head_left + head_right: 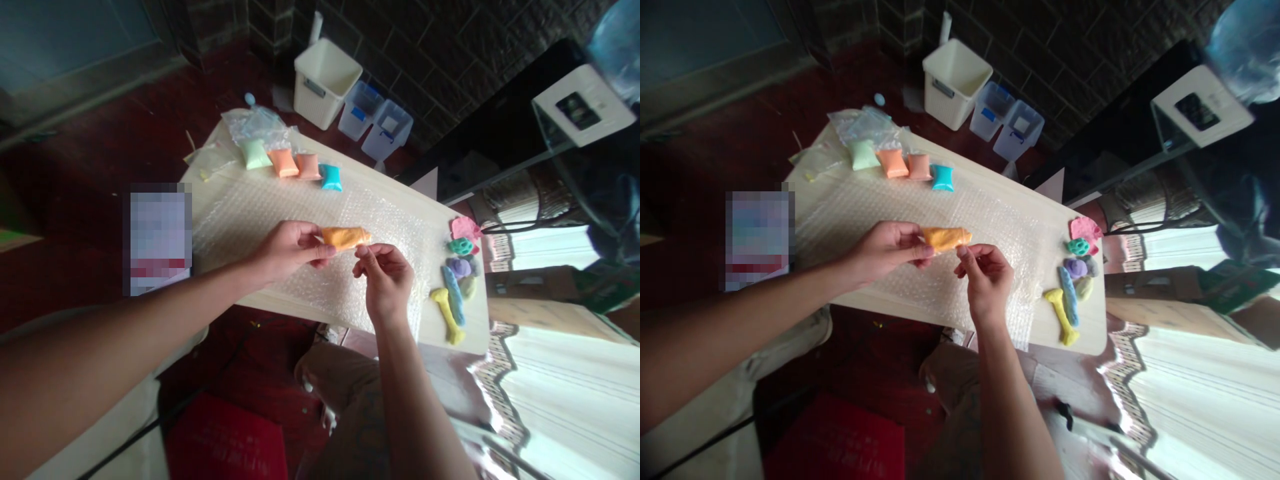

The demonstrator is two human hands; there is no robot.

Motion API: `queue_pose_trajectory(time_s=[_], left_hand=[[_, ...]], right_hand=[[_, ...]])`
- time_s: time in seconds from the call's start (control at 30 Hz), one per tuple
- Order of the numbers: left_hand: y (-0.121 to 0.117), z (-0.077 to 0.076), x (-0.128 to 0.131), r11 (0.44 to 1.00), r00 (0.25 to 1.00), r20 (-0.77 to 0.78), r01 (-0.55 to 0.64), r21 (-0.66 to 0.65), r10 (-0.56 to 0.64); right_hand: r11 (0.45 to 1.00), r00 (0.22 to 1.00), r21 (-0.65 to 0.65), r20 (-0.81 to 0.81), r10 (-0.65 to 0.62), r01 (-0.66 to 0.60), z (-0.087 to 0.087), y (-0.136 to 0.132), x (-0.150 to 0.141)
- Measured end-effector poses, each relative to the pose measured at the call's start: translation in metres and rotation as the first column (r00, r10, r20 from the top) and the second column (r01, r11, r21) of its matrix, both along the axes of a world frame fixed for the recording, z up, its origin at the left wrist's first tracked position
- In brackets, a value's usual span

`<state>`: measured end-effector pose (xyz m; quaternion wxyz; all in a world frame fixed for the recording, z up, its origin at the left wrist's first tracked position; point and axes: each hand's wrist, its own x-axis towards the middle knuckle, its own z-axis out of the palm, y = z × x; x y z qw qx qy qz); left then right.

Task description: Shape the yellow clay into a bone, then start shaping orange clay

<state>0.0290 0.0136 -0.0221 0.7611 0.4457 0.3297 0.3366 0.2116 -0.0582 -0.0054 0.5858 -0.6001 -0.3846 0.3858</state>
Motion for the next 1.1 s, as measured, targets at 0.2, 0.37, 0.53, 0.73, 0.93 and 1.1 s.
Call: queue_pose_trajectory(time_s=[0.2,0.37,0.53,0.73,0.93,1.1], left_hand=[[0.005,-0.005,0.000,0.980,0.991,-0.011,-0.135,-0.149,0.135],[0.010,-0.006,0.002,0.978,0.973,-0.097,-0.208,0.009,0.208],[0.013,-0.003,0.003,0.954,0.947,-0.124,-0.289,0.082,0.297],[0.023,-0.004,-0.008,0.894,0.958,-0.239,-0.035,0.446,0.157],[0.010,-0.002,-0.011,0.870,0.952,-0.294,0.216,0.443,-0.086],[0.006,-0.003,-0.003,0.940,0.987,-0.163,0.047,0.338,0.009]], right_hand=[[0.999,0.996,-0.014,-0.073,0.047,-0.048,-0.006,-0.001,0.001],[0.994,0.993,-0.086,-0.102,0.059,-0.068,-0.013,-0.001,0.004],[0.994,0.997,-0.086,-0.044,0.071,-0.074,-0.016,-0.004,-0.001],[0.998,0.983,-0.005,0.173,0.059,-0.059,-0.009,-0.008,0.020],[0.955,0.956,-0.086,0.047,0.288,-0.284,0.002,-0.008,0.017],[0.966,0.970,-0.102,0.032,0.241,-0.237,-0.002,-0.006,0.004]])
